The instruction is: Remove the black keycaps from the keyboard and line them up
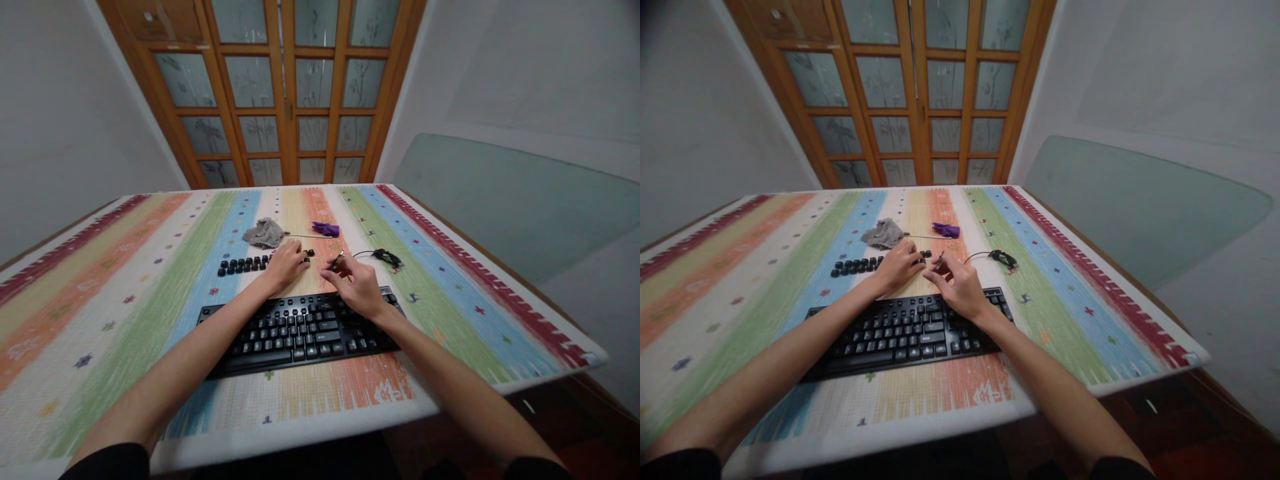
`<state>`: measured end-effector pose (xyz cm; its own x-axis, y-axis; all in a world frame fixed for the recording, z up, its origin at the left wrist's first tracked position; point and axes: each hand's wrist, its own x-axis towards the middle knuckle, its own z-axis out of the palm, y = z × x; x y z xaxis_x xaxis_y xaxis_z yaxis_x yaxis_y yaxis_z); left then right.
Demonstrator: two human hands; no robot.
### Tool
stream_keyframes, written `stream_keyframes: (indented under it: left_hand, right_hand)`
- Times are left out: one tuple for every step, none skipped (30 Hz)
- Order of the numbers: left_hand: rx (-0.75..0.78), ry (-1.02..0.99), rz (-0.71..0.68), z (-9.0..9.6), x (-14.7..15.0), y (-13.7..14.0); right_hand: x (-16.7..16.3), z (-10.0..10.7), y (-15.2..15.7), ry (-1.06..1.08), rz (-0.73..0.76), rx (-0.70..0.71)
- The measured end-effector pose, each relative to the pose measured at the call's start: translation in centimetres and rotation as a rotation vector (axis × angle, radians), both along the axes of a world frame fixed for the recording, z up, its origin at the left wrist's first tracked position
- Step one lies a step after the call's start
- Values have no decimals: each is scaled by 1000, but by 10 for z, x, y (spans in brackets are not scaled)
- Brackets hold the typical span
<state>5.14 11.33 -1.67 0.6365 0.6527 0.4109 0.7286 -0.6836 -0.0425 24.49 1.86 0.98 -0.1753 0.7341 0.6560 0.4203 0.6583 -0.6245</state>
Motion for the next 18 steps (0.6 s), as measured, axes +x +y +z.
stream_keyframes:
  left_hand:
    - [0, -2, -3, 0, 0, 0]
    - [0, -4, -6, 0, 0, 0]
    - [0, -6, -7, 0, 0, 0]
    - [-3, -8, -10, 0, 0, 0]
    - [-9, -12, -14, 0, 0, 0]
    - [-15, -16, -18, 0, 0, -1]
    - [-22, -19, -21, 0, 0, -1]
    - [-27, -21, -22, 0, 1, -1]
    - [-30, -22, -22, 1, 1, -2]
    - [-31, -22, -20, 1, 0, -2]
    - [-31, -22, -18, 1, 0, -2]
    - [-29, -23, -15, 1, 0, -2]
    - [-28, -25, -14, 1, 0, -2]
    - [-25, -26, -12, 0, 0, -1]
    - [-20, -28, -8, 0, 1, -1]
    - [-15, -29, -3, 0, 1, -1]
    - [-11, -28, 1, 0, 1, -1]
    - [-8, -27, 6, 0, 1, -1]
  right_hand:
    - [0, 0, 0, 0, 3, 0]
    - [0, 0, 0, 1, 8, 1]
    - [-1, 0, 0, 2, 17, 3]
    - [-1, -1, 0, 5, 27, 6]
    - [-1, -1, 0, 7, 37, 9]
    - [-1, -1, 0, 7, 45, 9]
    - [-1, 0, 0, 5, 51, 7]
    - [-1, 0, 0, 0, 55, 1]
    - [-2, -1, -1, -5, 55, -5]
    - [-2, -1, -1, -12, 55, -13]
    - [-2, -1, -1, -18, 54, -20]
    - [-2, -1, -1, -22, 53, -25]
    - [-2, -1, -1, -24, 52, -29]
    - [-2, -2, -1, -25, 51, -31]
    - [-2, -2, -1, -26, 52, -33]
    - [-2, -2, 0, -27, 52, -35]
    - [-2, -2, 0, -27, 53, -36]
    - [-2, -2, 0, -29, 53, -36]
